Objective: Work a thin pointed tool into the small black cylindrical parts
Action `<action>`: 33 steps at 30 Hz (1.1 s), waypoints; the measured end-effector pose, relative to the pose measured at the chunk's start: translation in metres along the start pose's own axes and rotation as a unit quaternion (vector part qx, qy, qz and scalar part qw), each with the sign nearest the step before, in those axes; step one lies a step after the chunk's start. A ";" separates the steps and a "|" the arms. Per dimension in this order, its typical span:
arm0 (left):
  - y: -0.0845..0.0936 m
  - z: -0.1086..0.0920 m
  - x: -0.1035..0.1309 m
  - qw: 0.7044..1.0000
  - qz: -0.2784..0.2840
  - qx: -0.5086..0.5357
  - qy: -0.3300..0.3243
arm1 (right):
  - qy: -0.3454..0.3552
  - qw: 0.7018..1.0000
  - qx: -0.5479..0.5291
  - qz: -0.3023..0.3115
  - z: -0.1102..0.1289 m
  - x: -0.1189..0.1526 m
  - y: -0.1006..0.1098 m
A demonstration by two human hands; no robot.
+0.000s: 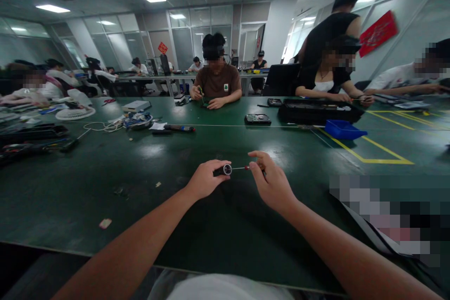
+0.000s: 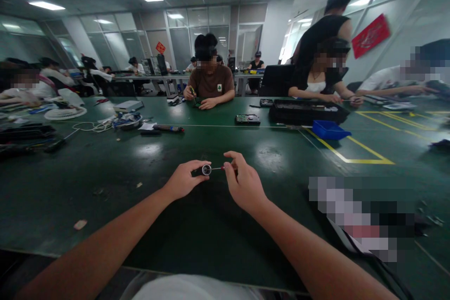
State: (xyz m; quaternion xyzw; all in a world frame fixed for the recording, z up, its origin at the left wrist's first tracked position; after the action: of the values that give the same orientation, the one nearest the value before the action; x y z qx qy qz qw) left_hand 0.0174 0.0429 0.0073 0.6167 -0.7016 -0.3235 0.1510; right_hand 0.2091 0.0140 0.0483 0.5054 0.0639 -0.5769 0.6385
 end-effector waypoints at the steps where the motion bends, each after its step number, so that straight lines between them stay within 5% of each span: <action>1: 0.001 0.001 0.000 1.000 -0.004 0.001 0.002 | 0.005 1.000 -0.005 -0.004 0.000 0.001 0.000; 7: 0.003 0.007 -0.002 1.000 -0.020 0.000 0.004 | 0.002 0.999 -0.014 0.043 -0.001 0.002 -0.006; 13: 0.004 0.006 -0.001 1.000 -0.020 -0.012 0.006 | 0.010 1.000 -0.029 0.004 0.000 0.003 -0.004; 33: 0.003 0.005 -0.002 1.000 -0.015 -0.011 0.007 | -0.008 1.000 -0.015 0.009 -0.001 0.002 -0.005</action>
State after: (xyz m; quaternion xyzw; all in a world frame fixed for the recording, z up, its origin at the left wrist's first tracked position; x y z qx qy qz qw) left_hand 0.0123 0.0463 0.0055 0.6275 -0.6877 -0.3292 0.1581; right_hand 0.2069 0.0142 0.0435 0.4914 0.0627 -0.5745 0.6516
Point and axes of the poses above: each hand's wrist, its own x-axis away from the middle knuckle, its own y-axis out of the back of the hand, z = x × y, the point moved 5 cm from there along -x, towards the middle knuckle, and after that the axes turned 15 degrees about y, right-handed, at the moved point
